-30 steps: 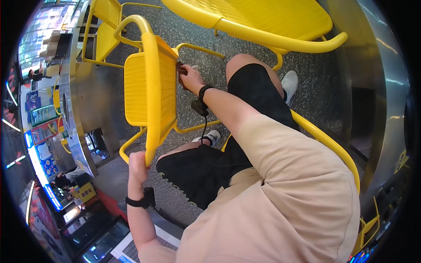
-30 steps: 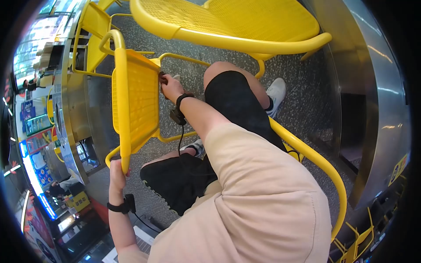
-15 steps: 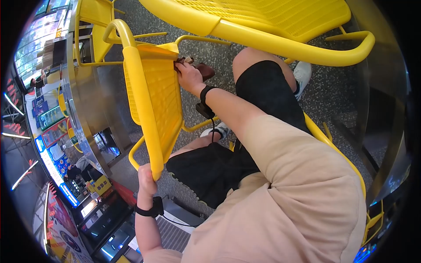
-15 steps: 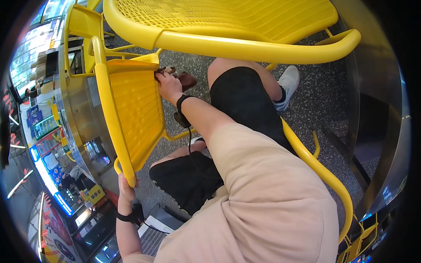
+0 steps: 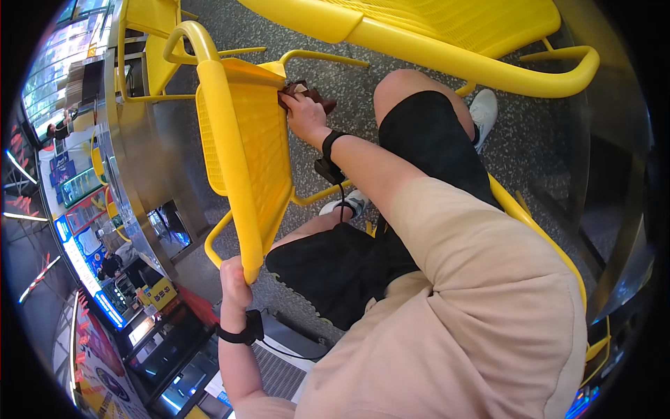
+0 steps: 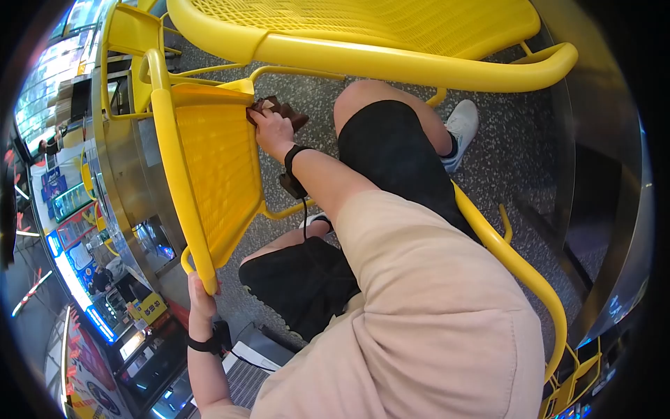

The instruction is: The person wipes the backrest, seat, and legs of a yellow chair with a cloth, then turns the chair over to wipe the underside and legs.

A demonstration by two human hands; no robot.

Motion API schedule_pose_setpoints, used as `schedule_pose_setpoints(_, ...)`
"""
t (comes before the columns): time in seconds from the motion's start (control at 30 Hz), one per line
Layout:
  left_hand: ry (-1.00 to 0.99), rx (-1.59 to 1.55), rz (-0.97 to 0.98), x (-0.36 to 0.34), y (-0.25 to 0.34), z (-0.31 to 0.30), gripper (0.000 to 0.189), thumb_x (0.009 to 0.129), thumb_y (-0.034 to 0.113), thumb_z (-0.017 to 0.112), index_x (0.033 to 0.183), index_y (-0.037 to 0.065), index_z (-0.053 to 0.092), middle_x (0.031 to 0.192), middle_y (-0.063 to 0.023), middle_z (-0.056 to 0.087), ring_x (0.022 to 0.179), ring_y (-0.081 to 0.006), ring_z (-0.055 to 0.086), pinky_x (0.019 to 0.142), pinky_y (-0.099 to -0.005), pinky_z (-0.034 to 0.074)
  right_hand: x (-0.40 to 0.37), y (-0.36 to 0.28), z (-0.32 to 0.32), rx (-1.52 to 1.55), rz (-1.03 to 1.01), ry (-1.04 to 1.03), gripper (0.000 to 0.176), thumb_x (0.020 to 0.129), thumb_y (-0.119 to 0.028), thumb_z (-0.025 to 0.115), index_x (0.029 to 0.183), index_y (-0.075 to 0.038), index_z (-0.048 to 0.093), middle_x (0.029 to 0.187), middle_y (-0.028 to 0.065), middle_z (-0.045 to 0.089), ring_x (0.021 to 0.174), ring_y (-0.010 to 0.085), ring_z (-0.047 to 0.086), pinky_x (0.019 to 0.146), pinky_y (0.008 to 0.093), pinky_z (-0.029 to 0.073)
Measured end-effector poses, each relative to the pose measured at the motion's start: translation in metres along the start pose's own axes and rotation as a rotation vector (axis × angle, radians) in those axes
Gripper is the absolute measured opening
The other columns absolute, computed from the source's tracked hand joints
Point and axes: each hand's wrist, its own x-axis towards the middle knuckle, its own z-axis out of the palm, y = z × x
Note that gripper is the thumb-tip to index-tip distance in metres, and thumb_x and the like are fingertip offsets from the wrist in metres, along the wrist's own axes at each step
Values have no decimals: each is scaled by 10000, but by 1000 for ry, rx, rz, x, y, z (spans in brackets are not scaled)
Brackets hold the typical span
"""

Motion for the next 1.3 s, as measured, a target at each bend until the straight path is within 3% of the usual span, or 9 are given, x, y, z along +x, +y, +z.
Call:
schedule_pose_setpoints(0.17, -16, 29, -1, 0, -2, -2, 915, 984, 781, 190, 711, 26, 629, 539, -64, 560, 505, -185, 577, 505, -312, 441, -19, -9, 3, 115, 131, -121, 460, 961, -190, 552, 1419, -222, 566, 1225, 116, 643, 1112, 348, 642, 888, 520, 516)
schedule_pose_setpoints(0.27, -30, 75, 25, 1, 6, -1, 894, 1019, 704, 132, 712, 15, 612, 576, -130, 533, 548, -331, 580, 526, -419, 393, -23, -17, -3, 136, 170, -155, 459, 965, -196, 544, 1423, -218, 557, 1230, 119, 645, 1117, 358, 638, 914, 512, 513)
schedule_pose_setpoints(0.43, -13, 57, 20, 2, 2, -1, 877, 1026, 687, 143, 715, 15, 612, 597, -141, 543, 569, -337, 587, 538, -427, 394, 4, -6, 2, 166, 14, 31, 408, 960, -184, 553, 1364, -206, 603, 1246, 116, 645, 1074, 375, 654, 894, 526, 525)
schedule_pose_setpoints(0.7, -29, 57, 35, 2, 5, -1, 869, 1028, 678, 152, 727, 15, 627, 600, -156, 539, 572, -362, 576, 543, -441, 393, -4, -9, -7, 69, 113, -183, 415, 941, -188, 572, 1355, -207, 605, 1263, 97, 639, 1113, 345, 647, 888, 522, 527)
schedule_pose_setpoints(0.83, -3, 69, 50, 4, 5, 0, 880, 1029, 679, 138, 728, 13, 628, 604, -157, 545, 575, -358, 584, 550, -438, 403, 15, 0, -12, -43, -89, -28, 355, 952, -156, 565, 1298, -180, 638, 1214, 106, 646, 1069, 343, 653, 846, 521, 531)
schedule_pose_setpoints(1.0, -10, 52, 19, -2, -2, 1, 896, 1027, 686, 128, 727, 6, 629, 605, -153, 551, 582, -354, 597, 555, -439, 412, -7, 0, 10, 94, 55, -97, 351, 968, -186, 554, 1307, -189, 642, 1274, 98, 643, 1095, 355, 648, 877, 554, 508)
schedule_pose_setpoints(1.1, -20, 60, 34, 5, 7, -1, 909, 1020, 702, 126, 722, 6, 629, 605, -151, 553, 584, -355, 599, 552, -438, 413, -19, 0, -5, 165, 47, -191, 374, 964, -186, 557, 1331, -200, 629, 1256, 105, 654, 1090, 352, 657, 877, 542, 517)
schedule_pose_setpoints(1.3, 33, 85, 36, 3, 7, 3, 918, 1016, 716, 128, 711, 12, 631, 588, -134, 551, 560, -332, 593, 542, -426, 409, -5, 6, -18, -20, -101, -117, 335, 943, -155, 601, 1266, -220, 660, 1190, 76, 678, 1045, 318, 682, 834, 496, 542)
